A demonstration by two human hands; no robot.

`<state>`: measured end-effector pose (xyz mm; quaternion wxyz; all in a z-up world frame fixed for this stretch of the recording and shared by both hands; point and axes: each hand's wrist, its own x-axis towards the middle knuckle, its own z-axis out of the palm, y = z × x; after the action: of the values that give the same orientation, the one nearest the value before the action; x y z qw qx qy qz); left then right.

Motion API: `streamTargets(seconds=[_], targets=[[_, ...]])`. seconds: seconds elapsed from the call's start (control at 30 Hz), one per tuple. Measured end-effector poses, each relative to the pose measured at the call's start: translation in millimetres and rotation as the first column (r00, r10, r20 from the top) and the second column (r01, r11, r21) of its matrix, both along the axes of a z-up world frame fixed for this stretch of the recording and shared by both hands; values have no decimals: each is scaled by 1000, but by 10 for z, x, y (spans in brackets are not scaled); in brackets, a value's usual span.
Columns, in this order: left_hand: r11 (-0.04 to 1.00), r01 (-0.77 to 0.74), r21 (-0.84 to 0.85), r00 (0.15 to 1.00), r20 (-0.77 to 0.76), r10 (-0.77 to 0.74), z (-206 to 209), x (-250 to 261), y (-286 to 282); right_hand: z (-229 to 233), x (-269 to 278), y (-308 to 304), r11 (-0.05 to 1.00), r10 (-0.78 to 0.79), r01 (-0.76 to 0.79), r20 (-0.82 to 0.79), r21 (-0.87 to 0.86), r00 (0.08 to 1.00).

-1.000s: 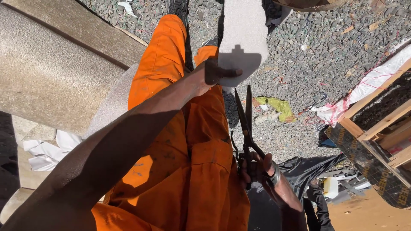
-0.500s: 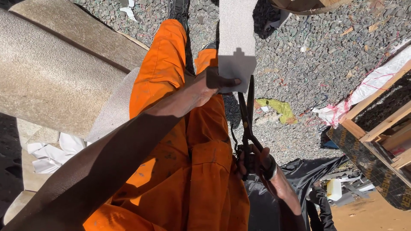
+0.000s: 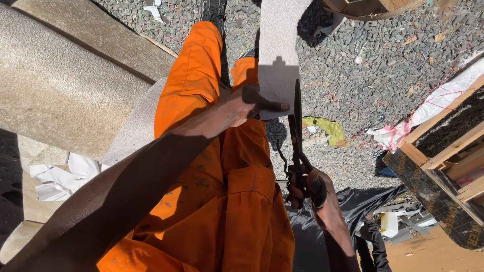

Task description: Using large upholstery scissors to cut long, even strips of grey fabric on top of wooden pallets.

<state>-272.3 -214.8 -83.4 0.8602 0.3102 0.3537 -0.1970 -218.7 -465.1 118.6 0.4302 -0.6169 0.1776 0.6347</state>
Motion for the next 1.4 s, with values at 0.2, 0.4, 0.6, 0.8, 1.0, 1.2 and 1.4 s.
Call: streamTargets(seconds=[0.2, 0.4, 0.6, 0.8, 1.0, 1.2, 1.4], targets=[[995, 77, 56, 985, 148, -85, -27, -3, 139, 103, 25, -25, 956, -216, 227, -75, 187, 973], [670, 742, 22, 637, -335, -695, 580, 568, 564, 134, 66, 27, 928, -200, 244, -176, 282, 964], [886, 326, -329, 885, -223, -408, 860, 482, 636, 254, 221, 313, 966, -94, 134, -183, 220, 979], [659, 748, -85, 662, 25, -749, 142, 303, 531, 294, 37, 244, 954, -224, 252, -174, 160, 959], [948, -36, -316, 981, 168, 93, -212, -577, 257, 451, 32, 603, 996, -21, 24, 32, -86, 999], [916, -30, -399, 950, 275, 151, 409, -190, 376, 503, 42, 838, 985, 82, -79, 13, -155, 997], [766, -350, -540, 937, -183, 299, 189, -364, 108, 504, 25, 838, 999, 29, -30, -22, -36, 999]])
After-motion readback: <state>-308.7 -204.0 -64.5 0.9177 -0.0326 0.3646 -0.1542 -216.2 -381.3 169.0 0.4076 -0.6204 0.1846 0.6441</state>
